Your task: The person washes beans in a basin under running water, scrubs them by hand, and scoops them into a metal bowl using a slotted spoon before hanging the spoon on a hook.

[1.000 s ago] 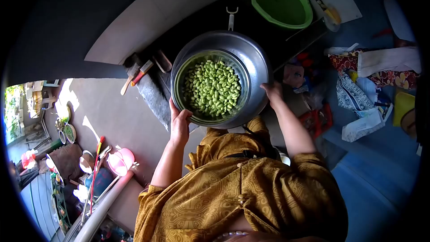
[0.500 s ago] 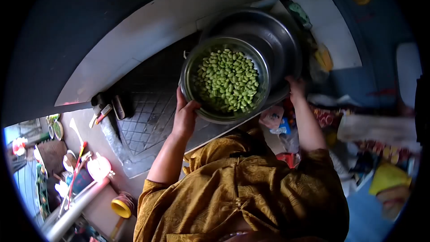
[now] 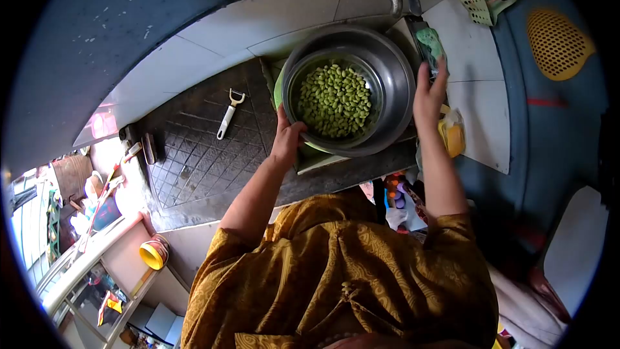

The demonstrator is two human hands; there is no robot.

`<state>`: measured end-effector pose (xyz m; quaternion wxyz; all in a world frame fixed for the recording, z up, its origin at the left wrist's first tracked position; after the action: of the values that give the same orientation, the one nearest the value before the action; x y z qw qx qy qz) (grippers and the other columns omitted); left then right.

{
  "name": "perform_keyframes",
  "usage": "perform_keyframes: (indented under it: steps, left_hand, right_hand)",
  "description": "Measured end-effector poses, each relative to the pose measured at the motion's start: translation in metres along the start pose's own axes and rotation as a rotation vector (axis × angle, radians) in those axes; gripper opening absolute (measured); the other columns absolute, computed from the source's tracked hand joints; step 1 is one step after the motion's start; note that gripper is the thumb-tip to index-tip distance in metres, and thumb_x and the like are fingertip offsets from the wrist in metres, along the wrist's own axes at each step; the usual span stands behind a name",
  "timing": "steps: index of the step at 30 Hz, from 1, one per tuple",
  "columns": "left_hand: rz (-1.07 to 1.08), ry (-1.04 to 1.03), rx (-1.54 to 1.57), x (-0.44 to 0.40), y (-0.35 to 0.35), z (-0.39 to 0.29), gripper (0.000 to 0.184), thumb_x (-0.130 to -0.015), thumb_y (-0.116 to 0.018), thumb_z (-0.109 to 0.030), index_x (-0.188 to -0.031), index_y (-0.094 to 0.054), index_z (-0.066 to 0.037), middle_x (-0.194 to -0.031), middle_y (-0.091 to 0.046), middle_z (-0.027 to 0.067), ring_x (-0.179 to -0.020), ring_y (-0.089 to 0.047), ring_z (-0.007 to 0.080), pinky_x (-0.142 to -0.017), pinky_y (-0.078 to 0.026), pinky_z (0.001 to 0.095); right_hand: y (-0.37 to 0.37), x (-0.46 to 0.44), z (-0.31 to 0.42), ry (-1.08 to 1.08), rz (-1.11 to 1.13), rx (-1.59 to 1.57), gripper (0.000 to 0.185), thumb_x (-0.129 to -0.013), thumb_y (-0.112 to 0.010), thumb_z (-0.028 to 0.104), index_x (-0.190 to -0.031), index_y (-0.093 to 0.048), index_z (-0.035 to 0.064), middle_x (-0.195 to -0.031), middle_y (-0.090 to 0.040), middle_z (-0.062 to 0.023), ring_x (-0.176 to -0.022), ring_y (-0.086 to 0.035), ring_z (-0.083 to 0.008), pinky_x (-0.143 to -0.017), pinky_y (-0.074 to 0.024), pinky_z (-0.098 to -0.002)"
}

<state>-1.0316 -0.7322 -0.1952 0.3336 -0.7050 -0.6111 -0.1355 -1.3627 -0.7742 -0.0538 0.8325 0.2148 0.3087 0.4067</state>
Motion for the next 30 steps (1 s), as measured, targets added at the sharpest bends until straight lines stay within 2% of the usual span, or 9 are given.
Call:
perform_keyframes:
  steps: [3, 4, 7, 8, 13, 17, 23, 27, 30]
  left_hand:
    - [0.004, -0.056, -0.015, -0.016, -0.008, 0.0, 0.07, -0.079, -0.049, -0.002, -0.141, -0.021, -0.02, -0.099, -0.052, 0.0057, -0.073, -0.05, 0.0128, -0.054, -0.043, 0.0246]
    - [0.003, -0.088, -0.007, -0.02, -0.012, -0.002, 0.071, -0.078, -0.049, -0.002, -0.141, -0.021, -0.02, -0.098, -0.053, 0.0058, -0.072, -0.05, 0.0126, -0.053, -0.041, 0.024]
    - [-0.044, -0.025, -0.117, -0.034, -0.011, -0.007, 0.073, -0.077, -0.05, 0.0, -0.141, -0.021, -0.02, -0.102, -0.054, 0.0069, -0.073, -0.052, 0.0133, -0.052, -0.043, 0.0234]
    - [-0.04, 0.019, -0.114, -0.039, -0.012, -0.006, 0.074, -0.077, -0.05, 0.003, -0.141, -0.021, -0.02, -0.108, -0.054, 0.0082, -0.076, -0.055, 0.0154, -0.051, -0.047, 0.0239]
    - [0.029, -0.014, -0.091, -0.065, -0.015, -0.008, 0.078, -0.079, -0.053, 0.0, -0.145, -0.017, -0.023, -0.116, -0.052, 0.006, -0.077, -0.055, 0.0145, -0.056, -0.046, 0.026]
    - [0.056, -0.019, -0.135, -0.099, -0.019, 0.005, 0.077, -0.079, -0.049, 0.007, -0.142, -0.02, -0.026, -0.121, -0.05, 0.0062, -0.088, -0.06, 0.0209, -0.064, -0.054, 0.0318]
    - [0.002, 0.083, -0.176, -0.139, -0.026, 0.037, 0.073, -0.081, -0.048, 0.01, -0.139, -0.025, -0.027, -0.126, -0.048, 0.0076, -0.108, -0.055, 0.0268, -0.072, -0.057, 0.0405]
    - [-0.001, -0.271, -0.405, -0.179, -0.03, 0.028, 0.069, -0.082, -0.046, 0.011, -0.139, -0.026, -0.02, -0.128, -0.048, 0.0085, -0.113, -0.051, 0.0292, -0.077, -0.052, 0.0387]
    - [-0.087, -0.072, -0.075, -0.186, -0.021, 0.046, 0.066, -0.08, -0.049, 0.008, -0.138, -0.029, -0.014, -0.125, -0.05, 0.0124, -0.115, -0.049, 0.028, -0.091, -0.043, 0.0364]
  right_hand:
    - [-0.004, -0.061, 0.16, 0.542, 0.039, -0.313, 0.044, -0.098, -0.046, 0.028, -0.134, -0.042, 0.0027, -0.135, -0.045, -0.0178, -0.125, -0.043, -0.0305, -0.102, -0.0347, -0.039]
    - [-0.008, -0.065, 0.199, 0.782, 0.022, -0.074, 0.041, -0.099, -0.043, 0.027, -0.133, -0.045, 0.0052, -0.138, -0.045, -0.0137, -0.124, -0.045, -0.0271, -0.103, -0.0337, -0.0365]
    - [-0.015, -0.08, 0.226, 0.904, -0.038, 0.363, 0.034, -0.092, -0.05, 0.018, -0.123, -0.056, 0.0056, -0.131, -0.053, -0.0072, -0.121, -0.046, -0.0283, -0.1, -0.0374, -0.0431]
    - [-0.013, -0.09, 0.195, 0.984, -0.071, 0.2, 0.035, -0.1, -0.04, 0.028, -0.123, -0.054, 0.0058, -0.125, -0.056, -0.0113, -0.116, -0.052, -0.0259, -0.097, -0.0388, -0.0377]
    - [-0.07, -0.081, 0.005, -0.208, 0.208, -0.515, 0.042, -0.099, -0.038, 0.038, -0.115, -0.057, 0.0042, -0.106, -0.065, -0.0115, -0.102, -0.058, -0.022, -0.088, -0.0437, -0.0327]
    - [-0.149, 0.019, -0.119, -0.431, 0.699, 0.293, 0.057, -0.095, -0.046, 0.042, -0.139, -0.038, 0.0064, -0.136, -0.047, -0.0185, -0.123, -0.047, -0.0298, -0.1, -0.0373, -0.0383]
    - [-0.156, 0.038, -0.172, -0.599, 0.804, 0.104, 0.06, -0.093, -0.053, 0.034, -0.143, -0.031, 0.0079, -0.142, -0.04, -0.0164, -0.128, -0.042, -0.0301, -0.1, -0.0371, -0.039]
    - [-0.158, 0.022, -0.175, -0.485, 0.613, 0.067, 0.059, -0.093, -0.053, 0.031, -0.143, -0.032, 0.0068, -0.138, -0.044, -0.0173, -0.123, -0.046, -0.0331, -0.1, -0.0375, -0.0395]
    - [-0.168, 0.021, -0.183, -0.407, 0.698, 0.209, 0.054, -0.094, -0.051, 0.028, -0.141, -0.034, 0.0065, -0.139, -0.043, -0.017, -0.124, -0.045, -0.0329, -0.099, -0.0388, -0.0396]
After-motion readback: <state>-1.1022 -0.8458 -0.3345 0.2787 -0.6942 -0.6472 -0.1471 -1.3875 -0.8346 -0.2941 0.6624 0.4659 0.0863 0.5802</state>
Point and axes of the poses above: each hand's wrist, its own x-axis away from the middle knuckle, its own y-axis out of the back of the hand, z = x × y, the point moved 9 cm from there along -x, towards the middle knuckle
